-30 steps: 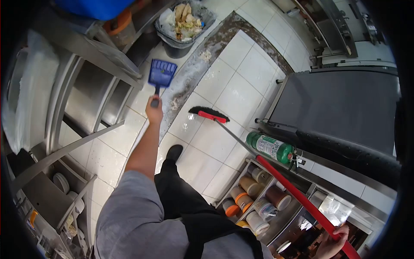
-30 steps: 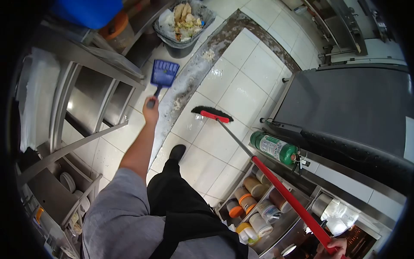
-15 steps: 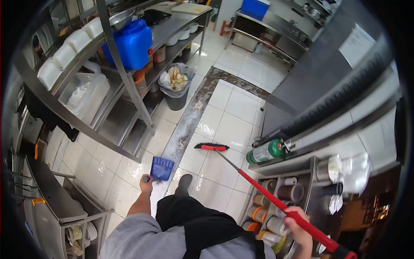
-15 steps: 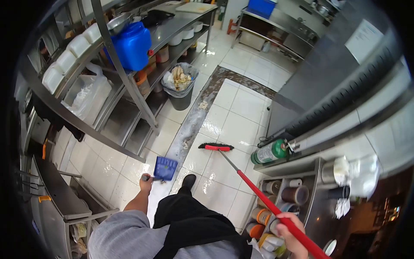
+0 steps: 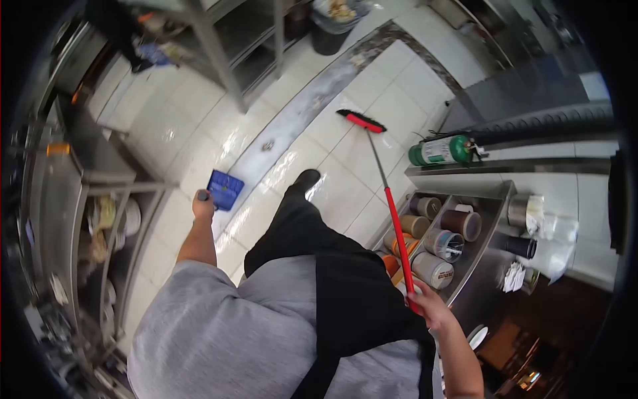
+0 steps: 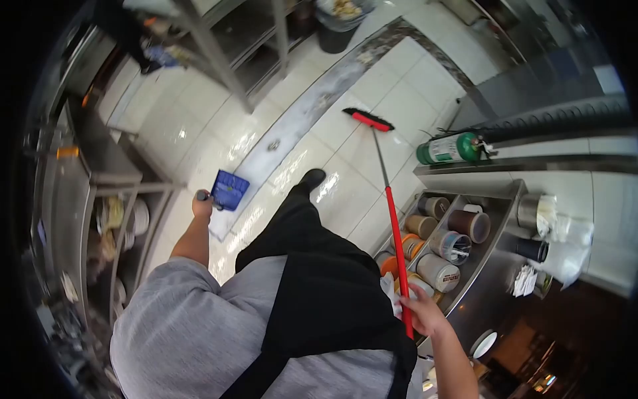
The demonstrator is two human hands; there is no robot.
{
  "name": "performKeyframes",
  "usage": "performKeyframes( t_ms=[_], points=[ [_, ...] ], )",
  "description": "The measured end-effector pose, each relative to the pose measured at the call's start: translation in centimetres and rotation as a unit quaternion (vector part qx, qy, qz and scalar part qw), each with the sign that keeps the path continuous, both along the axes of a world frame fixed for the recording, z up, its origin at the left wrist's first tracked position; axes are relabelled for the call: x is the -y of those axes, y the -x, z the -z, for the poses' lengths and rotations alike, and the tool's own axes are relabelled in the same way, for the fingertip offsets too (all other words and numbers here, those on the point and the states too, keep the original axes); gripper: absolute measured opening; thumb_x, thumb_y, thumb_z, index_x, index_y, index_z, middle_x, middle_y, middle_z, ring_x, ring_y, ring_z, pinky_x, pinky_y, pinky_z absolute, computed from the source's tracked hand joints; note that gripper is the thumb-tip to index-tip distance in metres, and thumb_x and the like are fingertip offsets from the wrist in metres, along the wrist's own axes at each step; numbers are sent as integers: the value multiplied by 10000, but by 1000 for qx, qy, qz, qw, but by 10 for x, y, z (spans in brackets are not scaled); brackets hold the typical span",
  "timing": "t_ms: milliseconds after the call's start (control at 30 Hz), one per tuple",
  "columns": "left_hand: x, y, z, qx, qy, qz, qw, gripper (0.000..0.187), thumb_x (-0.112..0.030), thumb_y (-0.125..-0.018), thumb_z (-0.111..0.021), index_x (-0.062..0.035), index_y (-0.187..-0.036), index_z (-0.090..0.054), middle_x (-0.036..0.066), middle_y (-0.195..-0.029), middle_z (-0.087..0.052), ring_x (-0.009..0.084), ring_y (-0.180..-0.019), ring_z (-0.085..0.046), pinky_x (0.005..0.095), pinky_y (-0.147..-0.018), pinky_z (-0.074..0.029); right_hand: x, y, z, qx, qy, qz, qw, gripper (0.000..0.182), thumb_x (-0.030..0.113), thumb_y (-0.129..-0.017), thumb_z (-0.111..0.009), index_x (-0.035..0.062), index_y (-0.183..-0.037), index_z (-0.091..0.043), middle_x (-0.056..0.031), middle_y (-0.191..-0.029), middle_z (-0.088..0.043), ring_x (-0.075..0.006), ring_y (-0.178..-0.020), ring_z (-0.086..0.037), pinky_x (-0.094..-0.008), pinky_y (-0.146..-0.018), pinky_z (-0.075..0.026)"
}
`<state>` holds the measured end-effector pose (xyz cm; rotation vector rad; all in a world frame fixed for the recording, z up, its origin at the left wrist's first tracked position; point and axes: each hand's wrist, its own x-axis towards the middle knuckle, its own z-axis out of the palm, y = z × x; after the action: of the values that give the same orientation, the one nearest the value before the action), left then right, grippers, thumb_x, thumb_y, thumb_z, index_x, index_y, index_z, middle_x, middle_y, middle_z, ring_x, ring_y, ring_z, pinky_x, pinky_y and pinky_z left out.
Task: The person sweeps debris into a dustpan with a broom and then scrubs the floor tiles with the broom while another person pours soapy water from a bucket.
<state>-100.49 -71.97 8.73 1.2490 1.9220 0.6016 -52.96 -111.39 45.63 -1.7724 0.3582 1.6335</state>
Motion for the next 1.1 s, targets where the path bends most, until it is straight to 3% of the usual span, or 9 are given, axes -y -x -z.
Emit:
performKeyframes(
  t_ms=[133,200,233,400,467,600,700,833,1100],
  points=[
    [54,65,14,17,-31,-37,999,188,31,-741,-639,-114,-844,-576,-2,-821,-595,126,-802,-575,276,-745,-466,-37,-44,152,121,69,-127,982,433,69,-842,-567,71,-1236,-389,-91,-710,-573,-198,-525,-575,-342,-426,-469],
    [72,89,12,-2,-22,-55,998,198,43,-739,-634,-110,-850,-574,-4,-831,-591,127,-817,-575,275,-755,-464,-75,-44,181,334,54,-346,875,299,68,-811,-523,47,-1108,-490,-87,-655,-549,-198,-451,-542,-330,-367,-424],
    [77,99,18,23,-28,-56,998,205,54,-742,-628,-107,-857,-572,-4,-842,-590,130,-824,-573,274,-761,-463,-95,-42,176,347,26,-329,878,229,67,-798,-495,26,-1020,-533,-83,-634,-534,-191,-421,-519,-325,-351,-401],
    [103,134,29,43,-18,-50,998,208,62,-766,-617,-104,-884,-571,0,-864,-588,135,-837,-568,266,-779,-455,-159,-40,177,356,10,-397,846,371,85,-821,-508,9,-1183,-486,-122,-682,-561,-208,-437,-536,-345,-389,-428],
    [114,146,31,24,10,-65,998,207,57,-766,-622,-103,-886,-571,4,-867,-592,135,-840,-569,266,-779,-454,-169,-36,206,462,-17,-497,735,524,115,-846,-528,24,-1341,-382,-222,-855,-622,-301,-640,-639,-381,-543,-499],
    [130,188,42,14,33,-74,997,202,44,-766,-635,-101,-890,-569,10,-875,-601,136,-845,-570,269,-778,-453,-213,47,193,373,4,-552,746,676,116,-859,-529,35,-1446,-202,-328,-1079,-579,-420,-1026,-581,-433,-828,-481],
    [140,224,49,15,32,-90,995,191,31,-774,-642,-103,-889,-569,9,-875,-600,135,-847,-567,269,-775,-453,-182,112,192,351,70,-643,677,727,95,-861,-503,43,-1461,-97,-325,-1018,-589,-443,-913,-605,-460,-797,-489],
    [152,274,30,61,35,-134,988,209,41,-787,-636,-103,-916,-559,-10,-864,-557,115,-827,-531,243,-769,-430,-119,156,167,347,51,-643,681,755,85,-848,-513,99,-1472,-89,-316,-980,-603,-463,-917,-594,-474,-795,-482],
    [171,384,-6,47,-20,-221,974,201,12,-790,-662,-81,-942,-568,12,-887,-572,117,-842,-531,240,-791,-418,-88,158,21,317,46,-729,605,752,64,-853,-516,269,-1477,-149,-290,-925,-623,-436,-833,-621,-473,-738,-497]
  ],
)
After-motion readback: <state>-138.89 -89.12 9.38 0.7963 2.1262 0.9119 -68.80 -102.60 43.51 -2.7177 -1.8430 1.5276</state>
